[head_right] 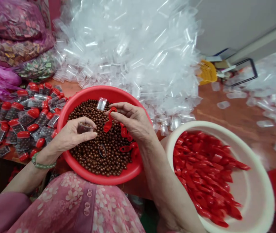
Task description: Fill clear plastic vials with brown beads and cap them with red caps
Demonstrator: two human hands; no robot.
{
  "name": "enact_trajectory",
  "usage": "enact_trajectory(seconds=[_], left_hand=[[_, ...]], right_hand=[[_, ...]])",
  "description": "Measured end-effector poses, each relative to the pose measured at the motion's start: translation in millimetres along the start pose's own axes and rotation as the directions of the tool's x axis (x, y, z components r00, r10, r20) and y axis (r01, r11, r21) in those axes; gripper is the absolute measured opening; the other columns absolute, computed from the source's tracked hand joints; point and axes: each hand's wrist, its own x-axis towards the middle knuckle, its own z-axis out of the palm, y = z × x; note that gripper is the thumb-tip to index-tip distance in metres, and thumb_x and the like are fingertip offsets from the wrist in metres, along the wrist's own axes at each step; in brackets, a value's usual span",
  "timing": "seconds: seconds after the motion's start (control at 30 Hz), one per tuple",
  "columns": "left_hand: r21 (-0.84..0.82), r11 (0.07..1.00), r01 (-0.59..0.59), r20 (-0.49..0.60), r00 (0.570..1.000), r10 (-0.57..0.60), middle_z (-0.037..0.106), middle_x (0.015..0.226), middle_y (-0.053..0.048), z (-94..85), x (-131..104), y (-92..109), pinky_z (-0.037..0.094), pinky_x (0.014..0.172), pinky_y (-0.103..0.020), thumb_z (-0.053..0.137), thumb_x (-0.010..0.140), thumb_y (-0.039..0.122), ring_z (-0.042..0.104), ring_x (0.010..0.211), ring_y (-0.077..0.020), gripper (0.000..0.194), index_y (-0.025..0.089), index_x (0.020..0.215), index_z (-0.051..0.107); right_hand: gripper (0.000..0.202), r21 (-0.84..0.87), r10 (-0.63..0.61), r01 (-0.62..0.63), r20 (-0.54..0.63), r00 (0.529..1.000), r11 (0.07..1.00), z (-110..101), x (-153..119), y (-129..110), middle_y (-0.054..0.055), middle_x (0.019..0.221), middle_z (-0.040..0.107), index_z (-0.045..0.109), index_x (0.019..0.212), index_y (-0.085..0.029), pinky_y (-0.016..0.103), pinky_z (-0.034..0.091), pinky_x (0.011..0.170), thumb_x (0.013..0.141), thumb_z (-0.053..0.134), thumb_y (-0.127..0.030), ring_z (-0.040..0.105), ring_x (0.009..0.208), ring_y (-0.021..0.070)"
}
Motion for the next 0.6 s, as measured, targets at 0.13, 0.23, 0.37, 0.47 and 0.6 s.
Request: enact_trajectory(seconds=[0.13,0.23,0.37,0.47,0.6], left_hand=[[-0.023,1.0,-0.003,-0.118,0.993,0.0,0.059,0.077,0.002,5.1,2,-2,0.045,0.075,-0.027,0.076,0.072,0.03,0.054,0.07,-0.0096,0.029,0.015,0.09,0.06],[0.002,1.0,-0.025,-0.177,0.984,0.025,0.063,0.081,0.0,6.1,2,-1,0.045,0.076,-0.027,0.076,0.071,0.03,0.057,0.075,-0.0111,0.028,0.015,0.089,0.061],[-0.028,0.999,-0.046,-0.162,0.986,0.04,0.064,0.076,0.001,5.1,-2,-1,0.044,0.07,-0.025,0.075,0.072,0.028,0.055,0.069,-0.0095,0.023,0.014,0.086,0.063],[-0.137,0.989,-0.047,-0.168,0.986,0.024,0.061,0.069,0.003,3.4,-6,-4,0.042,0.063,-0.022,0.076,0.071,0.03,0.053,0.061,-0.0071,0.024,0.014,0.084,0.063],[-0.213,0.976,-0.05,-0.197,0.98,0.007,0.059,0.065,0.004,0.8,-6,-9,0.041,0.057,-0.021,0.077,0.072,0.033,0.051,0.056,-0.0058,0.026,0.014,0.083,0.062]], right_hand=[[0.027,0.258,0.023,-0.011,-0.044,0.999,0.966,20,-6,-4,-0.002,0.073,0.073,0.075,0.087,-0.025,0.021,0.055,0.064,0.064,0.086,-0.033,0.068,0.069,0.0109],[0.027,0.353,0.049,-0.027,-0.053,0.997,0.935,33,-12,-6,-0.003,0.075,0.072,0.075,0.084,-0.024,0.018,0.055,0.062,0.061,0.088,-0.031,0.066,0.066,0.0084],[0.03,0.411,0.084,-0.054,-0.054,0.995,0.91,42,-18,-7,-0.004,0.075,0.069,0.075,0.086,-0.024,0.018,0.056,0.059,0.06,0.088,-0.029,0.064,0.064,0.0078],[0.03,0.424,0.09,-0.066,-0.037,0.995,0.903,43,-19,-4,-0.004,0.071,0.067,0.073,0.085,-0.023,0.019,0.055,0.055,0.06,0.088,-0.032,0.061,0.06,0.0079],[0.026,0.301,-0.01,0.043,-0.109,0.994,0.953,44,-20,5,-0.003,0.073,0.068,0.07,0.086,-0.023,0.023,0.055,0.058,0.066,0.083,-0.033,0.062,0.06,0.0095]])
